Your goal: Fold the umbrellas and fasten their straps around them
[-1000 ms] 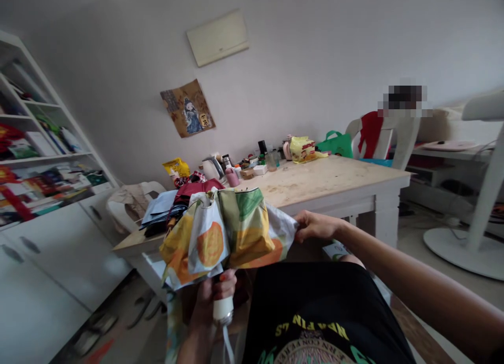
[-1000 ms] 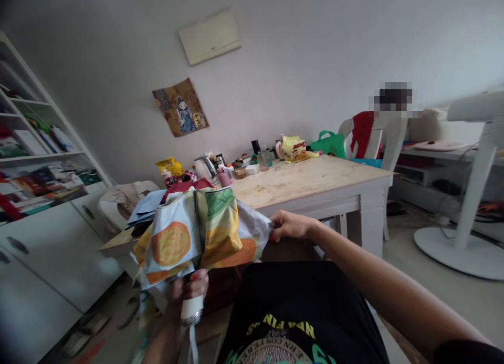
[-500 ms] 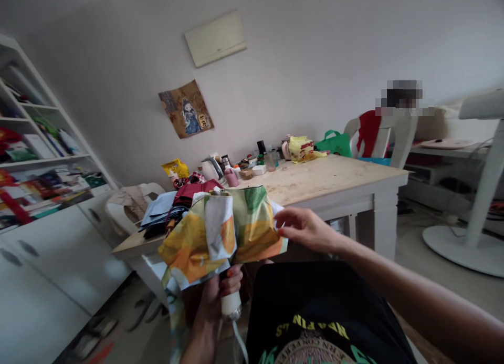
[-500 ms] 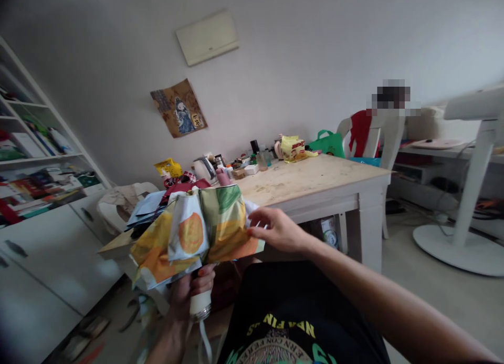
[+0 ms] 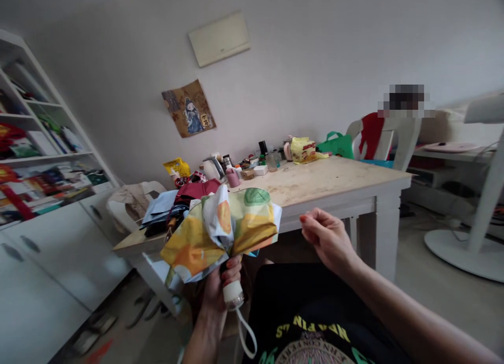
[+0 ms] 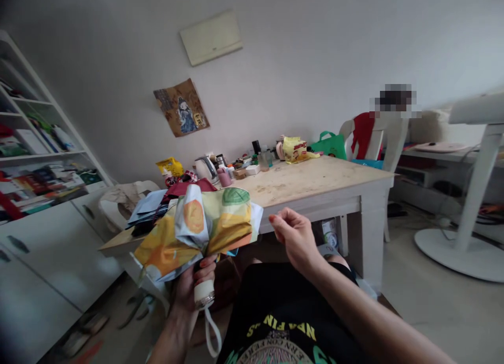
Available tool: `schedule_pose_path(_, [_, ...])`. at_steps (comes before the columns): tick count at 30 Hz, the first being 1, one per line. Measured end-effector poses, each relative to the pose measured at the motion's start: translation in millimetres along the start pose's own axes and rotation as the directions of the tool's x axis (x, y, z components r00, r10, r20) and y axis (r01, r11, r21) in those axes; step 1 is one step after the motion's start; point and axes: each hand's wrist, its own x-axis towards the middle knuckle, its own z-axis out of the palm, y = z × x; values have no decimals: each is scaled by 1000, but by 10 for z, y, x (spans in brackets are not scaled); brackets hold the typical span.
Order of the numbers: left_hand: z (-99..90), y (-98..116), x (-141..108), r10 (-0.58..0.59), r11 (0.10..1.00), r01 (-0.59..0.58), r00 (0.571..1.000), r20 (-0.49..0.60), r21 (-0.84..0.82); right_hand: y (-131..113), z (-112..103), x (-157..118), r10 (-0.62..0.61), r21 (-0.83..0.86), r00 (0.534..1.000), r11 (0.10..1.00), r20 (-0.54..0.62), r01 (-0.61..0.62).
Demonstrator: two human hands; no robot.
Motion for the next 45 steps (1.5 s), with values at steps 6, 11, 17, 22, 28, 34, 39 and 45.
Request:
schedule_pose_path(6, [-103, 15, -31, -22, 999, 21, 999, 31, 32, 192, 53, 160, 507, -52, 859, 862, 69, -505])
schedule_pose_path(11, [-45, -45, -19, -107, 994, 104, 992, 64, 42, 255, 261, 236, 373, -38, 907, 927, 195, -373])
schedule_pose_path(17, [-1, -72, -9, -83, 996, 81, 995, 48, 45, 81, 207, 253, -17, -188, 977, 981, 211, 58])
schedule_pose_path(22, [-6, -106, 22, -81, 990, 76, 996, 39, 118, 402, 199, 128, 450, -167, 879, 890, 160, -425])
schedule_pose_path(28, [-10, -70, -7, -44, 993, 43, 999, 4, 112, 410, 68, 137, 206, -247, 971, 954, 122, -171])
schedule_pose_path(34, [-42, -77, -4, -64, 998, 63, 998, 16, 23, 311, -33, 242, 302, -66, 953, 950, -37, -304])
schedule_pose_path(39, [-11, -109, 26, -54, 998, 54, 998, -12, 30, 416, 104, 88, 531, 7, 845, 846, 60, -533])
schedule_pose_path(45, [90, -101, 38, -21, 991, 24, 1000, -23, 134, 417, 89, 97, 261, -137, 943, 962, 206, -236])
